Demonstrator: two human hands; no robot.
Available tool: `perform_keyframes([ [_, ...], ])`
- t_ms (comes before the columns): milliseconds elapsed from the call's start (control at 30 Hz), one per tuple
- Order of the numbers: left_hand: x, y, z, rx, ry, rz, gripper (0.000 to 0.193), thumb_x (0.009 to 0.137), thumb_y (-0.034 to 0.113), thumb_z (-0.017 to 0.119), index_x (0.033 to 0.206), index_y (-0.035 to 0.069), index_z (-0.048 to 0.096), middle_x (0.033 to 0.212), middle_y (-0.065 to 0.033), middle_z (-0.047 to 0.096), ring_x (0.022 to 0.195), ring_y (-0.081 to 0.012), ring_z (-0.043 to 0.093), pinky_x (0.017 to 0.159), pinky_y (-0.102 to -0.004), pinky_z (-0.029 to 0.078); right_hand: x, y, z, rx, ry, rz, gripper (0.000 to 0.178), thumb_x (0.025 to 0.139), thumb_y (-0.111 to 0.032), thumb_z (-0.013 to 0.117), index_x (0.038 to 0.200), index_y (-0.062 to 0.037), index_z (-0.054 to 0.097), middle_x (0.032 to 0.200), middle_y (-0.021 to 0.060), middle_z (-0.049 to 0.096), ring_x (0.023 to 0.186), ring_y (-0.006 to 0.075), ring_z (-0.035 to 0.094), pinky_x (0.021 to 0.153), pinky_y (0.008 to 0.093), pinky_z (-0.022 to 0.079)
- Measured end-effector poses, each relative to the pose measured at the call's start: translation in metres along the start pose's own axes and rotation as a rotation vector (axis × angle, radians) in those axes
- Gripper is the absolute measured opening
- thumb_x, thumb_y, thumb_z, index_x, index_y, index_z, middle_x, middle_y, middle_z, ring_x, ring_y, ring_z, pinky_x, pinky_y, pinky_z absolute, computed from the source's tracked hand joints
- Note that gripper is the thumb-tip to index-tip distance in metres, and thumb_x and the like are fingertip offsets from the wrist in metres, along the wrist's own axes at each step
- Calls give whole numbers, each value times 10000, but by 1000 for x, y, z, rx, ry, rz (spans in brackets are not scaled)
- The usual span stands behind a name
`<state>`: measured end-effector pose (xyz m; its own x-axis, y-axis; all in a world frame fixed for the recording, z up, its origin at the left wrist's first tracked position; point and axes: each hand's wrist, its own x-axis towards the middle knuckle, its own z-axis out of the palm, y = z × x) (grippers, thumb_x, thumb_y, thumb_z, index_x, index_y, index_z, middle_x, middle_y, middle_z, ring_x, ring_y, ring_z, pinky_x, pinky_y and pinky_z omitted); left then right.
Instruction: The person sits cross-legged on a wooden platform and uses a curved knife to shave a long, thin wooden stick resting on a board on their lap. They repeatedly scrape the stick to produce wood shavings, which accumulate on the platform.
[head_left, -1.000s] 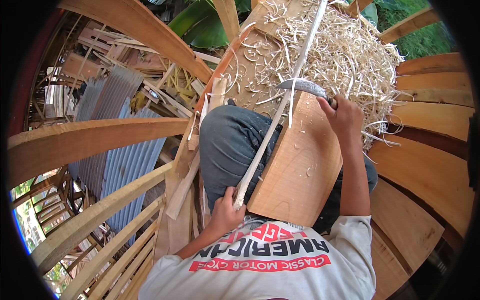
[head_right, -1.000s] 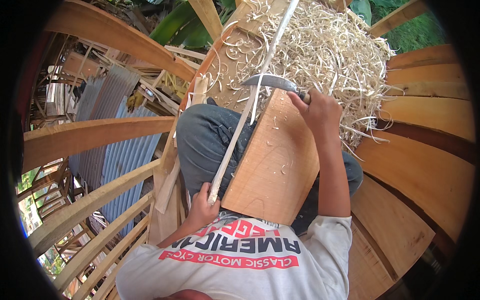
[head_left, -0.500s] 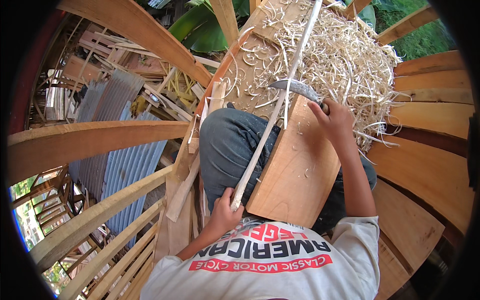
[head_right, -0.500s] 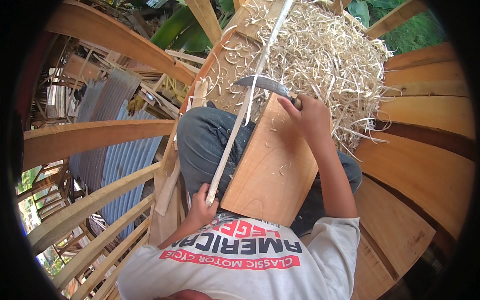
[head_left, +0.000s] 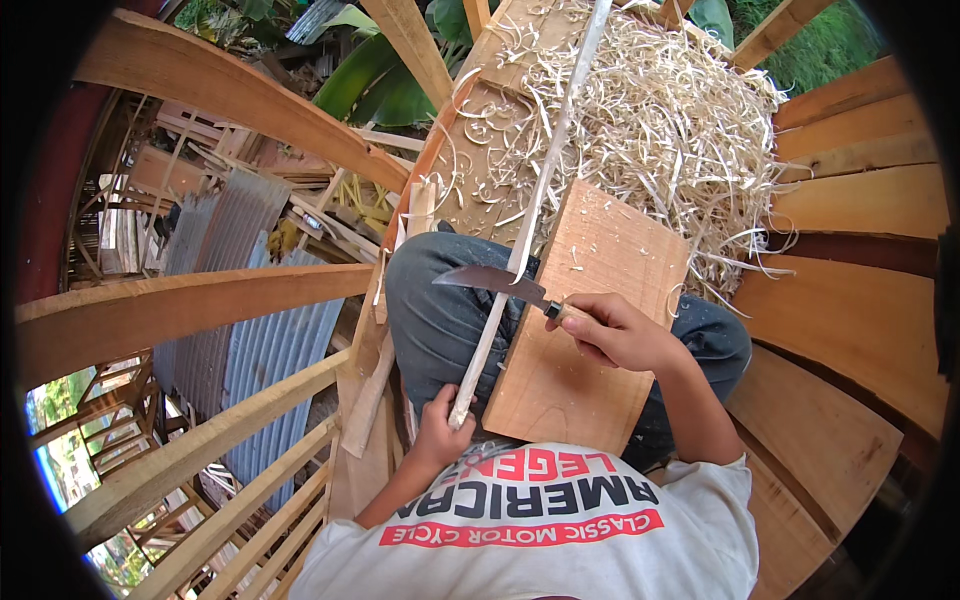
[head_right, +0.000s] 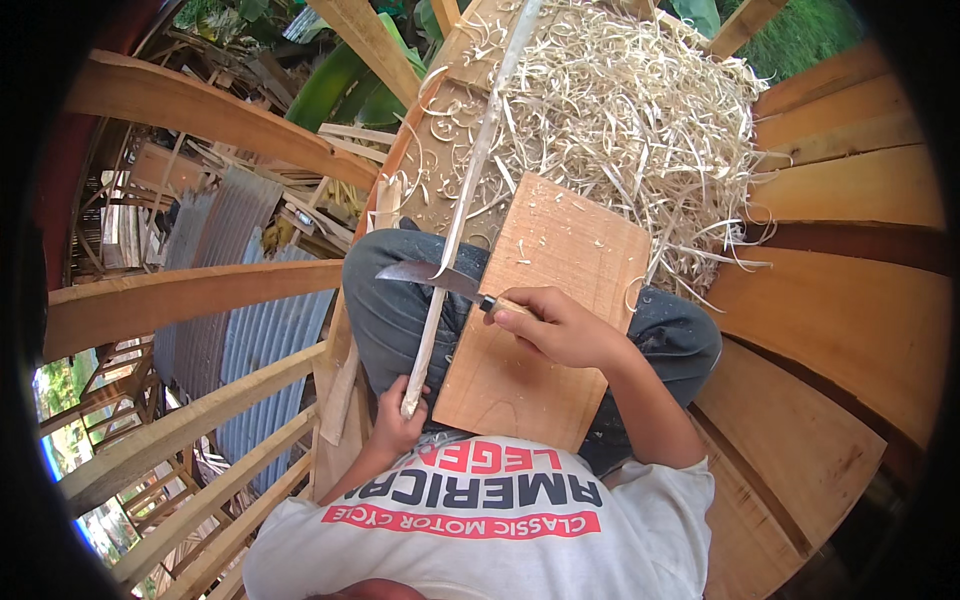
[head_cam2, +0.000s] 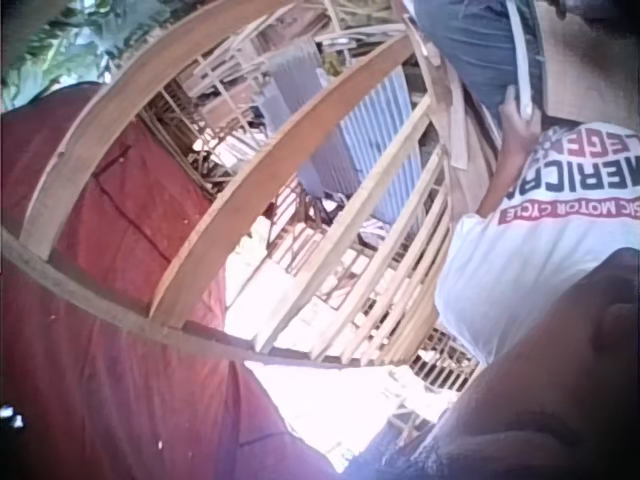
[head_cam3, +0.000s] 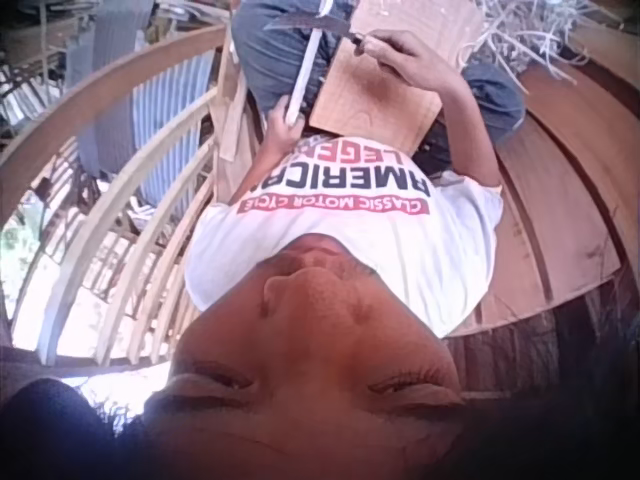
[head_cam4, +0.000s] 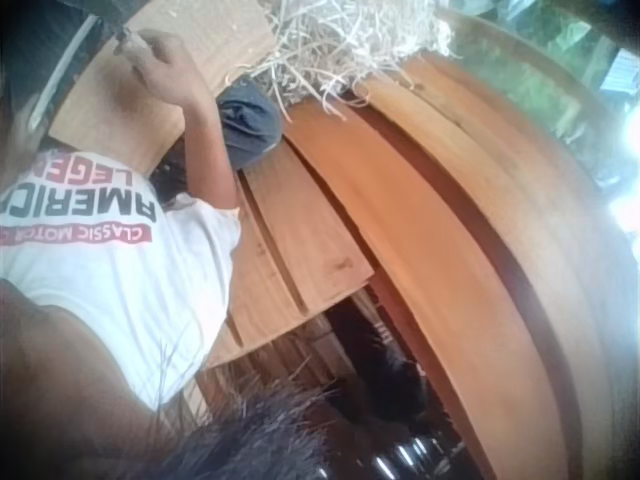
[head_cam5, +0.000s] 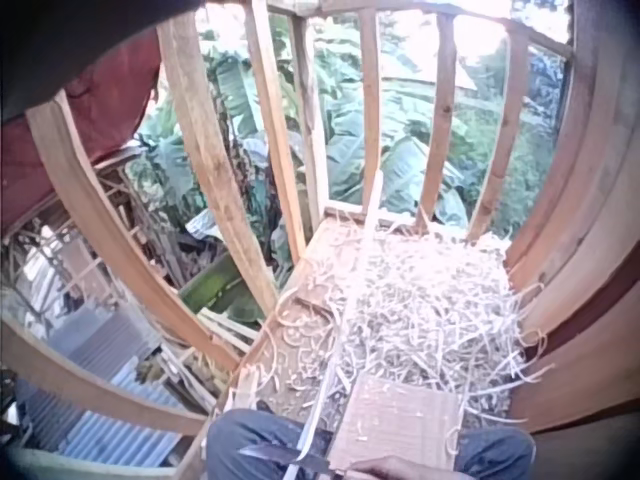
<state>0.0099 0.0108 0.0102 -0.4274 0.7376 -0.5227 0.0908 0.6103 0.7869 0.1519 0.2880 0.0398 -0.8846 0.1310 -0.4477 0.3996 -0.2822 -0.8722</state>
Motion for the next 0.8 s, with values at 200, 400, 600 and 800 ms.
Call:
perform_keyframes([
  [200, -1, 0, 0, 32, -10, -13, 201, 757, 21, 554, 937, -67, 529, 793, -188, 644, 701, -166, 643, 629, -283, 482, -5, -16, -37, 188, 354, -118, 326, 980, -315, 482, 978, -18, 618, 540, -32, 444, 416, 29, 392, 362, 199, 282],
  [400, -1, -9, 4, -2, 25, 41, 207, 754, 20, 554, 937, -70, 522, 820, -198, 650, 744, -209, 666, 659, -293, 487, -4, -11, -16, -20, 196, -31, 361, 966, -376, 504, 986, -36, 622, 549, -36, 432, 416, 39, 386, 378, 201, 296],
  [600, -1, -12, 4, -1, 6, 45, 199, 749, 23, 552, 923, -69, 518, 805, -200, 649, 745, -225, 672, 659, -296, 489, -12, -17, -18, 135, 158, -48, 354, 982, -349, 473, 985, -19, 602, 513, -47, 399, 371, 27, 336, 351, 193, 245],
  [800, -1, -12, 2, -13, 1, 19, 187, 750, 23, 556, 913, -67, 535, 776, -191, 636, 691, -155, 625, 628, -278, 476, -14, -12, -6, 46, 49, 11, 350, 980, -323, 488, 1015, 2, 611, 522, -37, 399, 378, 26, 339, 338, 198, 259],
])
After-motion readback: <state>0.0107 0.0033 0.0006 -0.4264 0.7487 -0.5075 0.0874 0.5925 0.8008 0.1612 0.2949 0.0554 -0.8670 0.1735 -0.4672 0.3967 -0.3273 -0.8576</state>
